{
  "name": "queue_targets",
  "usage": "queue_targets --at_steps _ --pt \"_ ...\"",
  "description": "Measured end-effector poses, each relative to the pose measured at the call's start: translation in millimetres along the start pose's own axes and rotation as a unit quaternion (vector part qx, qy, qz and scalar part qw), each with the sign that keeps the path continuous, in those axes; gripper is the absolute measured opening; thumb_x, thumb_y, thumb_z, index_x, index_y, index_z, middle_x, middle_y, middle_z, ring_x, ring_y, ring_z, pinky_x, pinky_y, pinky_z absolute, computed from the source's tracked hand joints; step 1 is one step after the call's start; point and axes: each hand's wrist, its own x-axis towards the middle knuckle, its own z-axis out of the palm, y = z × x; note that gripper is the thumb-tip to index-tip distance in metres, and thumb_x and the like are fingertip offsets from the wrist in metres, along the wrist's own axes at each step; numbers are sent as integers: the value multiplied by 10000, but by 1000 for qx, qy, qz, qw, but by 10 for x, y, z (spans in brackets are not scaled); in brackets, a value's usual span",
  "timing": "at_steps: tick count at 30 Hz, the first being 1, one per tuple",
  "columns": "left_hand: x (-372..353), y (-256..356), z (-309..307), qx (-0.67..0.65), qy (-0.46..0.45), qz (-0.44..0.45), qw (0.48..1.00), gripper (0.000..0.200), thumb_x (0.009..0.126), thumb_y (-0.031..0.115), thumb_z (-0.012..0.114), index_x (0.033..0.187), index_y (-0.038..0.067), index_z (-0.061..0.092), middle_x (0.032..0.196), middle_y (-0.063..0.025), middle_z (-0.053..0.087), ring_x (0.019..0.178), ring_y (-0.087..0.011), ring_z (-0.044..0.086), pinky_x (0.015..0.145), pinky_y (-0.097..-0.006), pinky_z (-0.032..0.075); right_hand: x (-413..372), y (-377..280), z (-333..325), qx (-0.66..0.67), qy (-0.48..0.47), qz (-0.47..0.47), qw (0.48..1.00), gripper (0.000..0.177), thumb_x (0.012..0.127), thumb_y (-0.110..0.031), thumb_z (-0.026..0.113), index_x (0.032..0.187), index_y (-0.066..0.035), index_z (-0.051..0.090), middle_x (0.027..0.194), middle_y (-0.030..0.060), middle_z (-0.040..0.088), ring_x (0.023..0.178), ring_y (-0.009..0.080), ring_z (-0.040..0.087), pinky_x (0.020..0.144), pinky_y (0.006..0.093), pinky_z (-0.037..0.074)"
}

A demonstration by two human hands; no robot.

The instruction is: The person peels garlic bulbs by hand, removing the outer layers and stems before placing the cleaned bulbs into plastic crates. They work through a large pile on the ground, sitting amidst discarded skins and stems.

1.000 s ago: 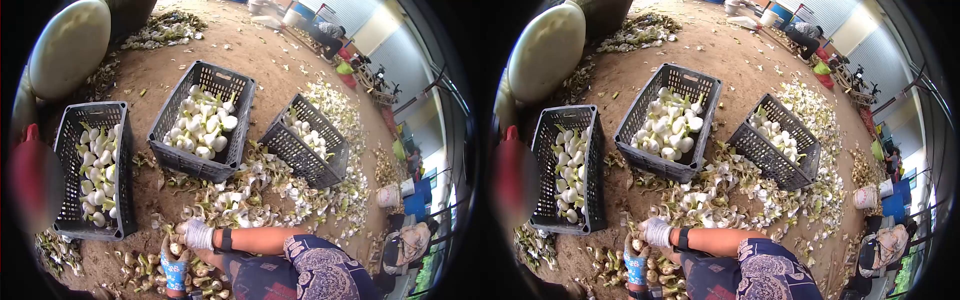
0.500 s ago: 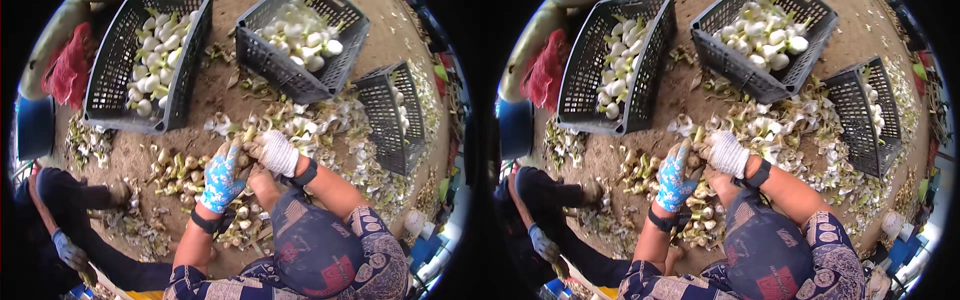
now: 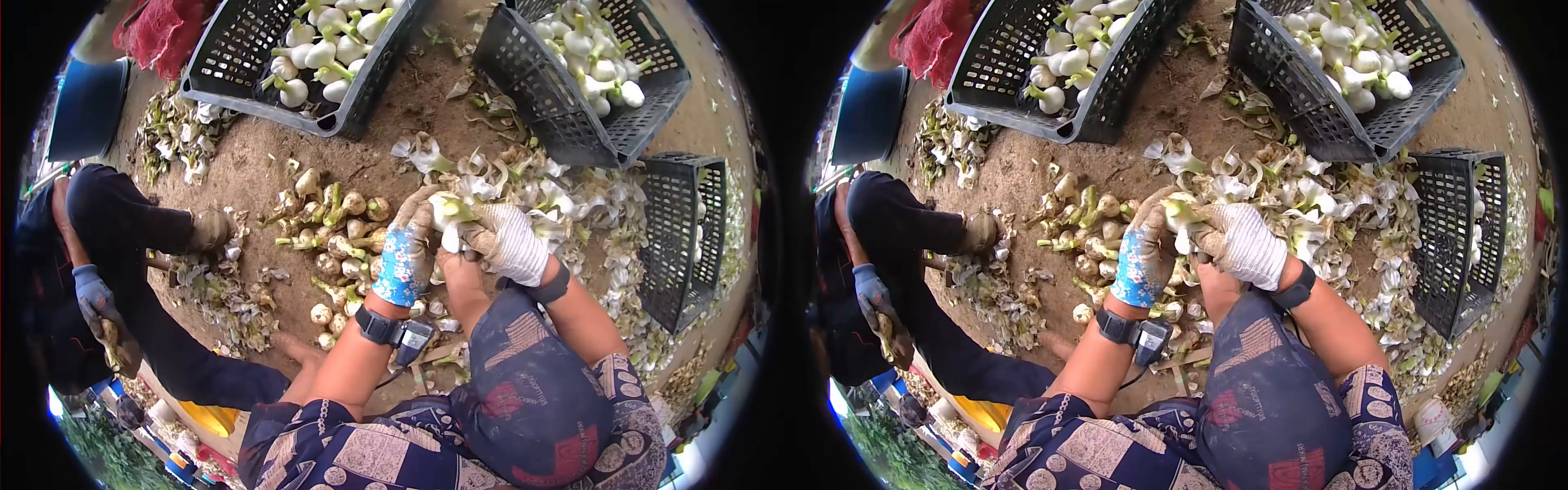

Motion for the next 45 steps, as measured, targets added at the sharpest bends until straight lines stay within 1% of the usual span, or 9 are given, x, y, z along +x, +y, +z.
queue_targets --at_steps 3,9,12,15,18,21,31,36,45 --pt "-142 12 25 -59 -16 19 998 587 865 237 586 1348 58 304 1229 -120 499 1097 -224 520 919 -352 437 49 -24 -49 198 -69 84 974 260 870 -250 546 916 -9 630 620 37 588 499 104 536 469 239 418" --pt "-202 -109 -55 -69 22 1 997 759 823 529 550 1360 66 280 1256 -127 474 1103 -275 513 941 -422 426 45 34 381 -299 -116 -188 928 169 800 -194 582 753 -32 578 652 155 541 604 340 552 555 395 450" --pt "-57 37 -71 -312 51 -89 944 577 887 524 422 1163 23 497 1034 -142 590 830 -273 607 765 -395 511 38 305 119 100 -157 -18 982 155 791 -162 573 840 -26 629 780 73 649 656 164 610 595 279 491" --pt "-107 177 -222 -103 -1 -36 994 591 894 551 382 1112 23 535 967 -98 616 810 -225 608 666 -328 505 -20 -44 -505 378 -118 96 913 237 770 -181 587 949 -29 615 757 111 657 643 197 632 598 302 500" --pt "-33 21 -377 88 19 55 994 584 910 529 375 1171 27 519 1032 -72 592 917 -159 564 796 -303 466 220 132 -413 -555 -52 121 821 433 771 -321 630 1072 -17 565 800 195 640 732 340 627 646 416 495" --pt "31 -65 -352 406 59 203 889 509 933 433 403 1190 9 518 1132 -105 548 1035 -213 522 899 -324 411 90 91 -39 -257 -68 35 963 337 767 -293 616 989 -40 604 799 173 637 753 345 617 663 426 488" --pt "37 -334 -325 662 97 339 662 324 849 175 559 1123 3 542 1033 -192 584 964 -340 570 842 -369 450 241 351 351 -366 -110 10 924 238 764 -241 547 808 -25 638 724 222 602 701 369 601 626 445 481" --pt "43 -125 -411 372 -13 100 923 444 909 272 495 1266 16 433 1153 -137 554 1000 -199 559 842 -316 458 255 469 350 -406 -68 -34 911 184 767 -203 551 756 -24 595 681 201 588 650 371 581 594 444 468" --pt "-11 -151 -412 -161 -82 20 983 577 868 368 495 1259 -49 418 1342 -187 394 1271 -299 334 1038 -436 322 116 332 246 -347 -128 -104 923 160 730 -225 554 767 -76 598 633 168 572 607 353 578 556 440 460"
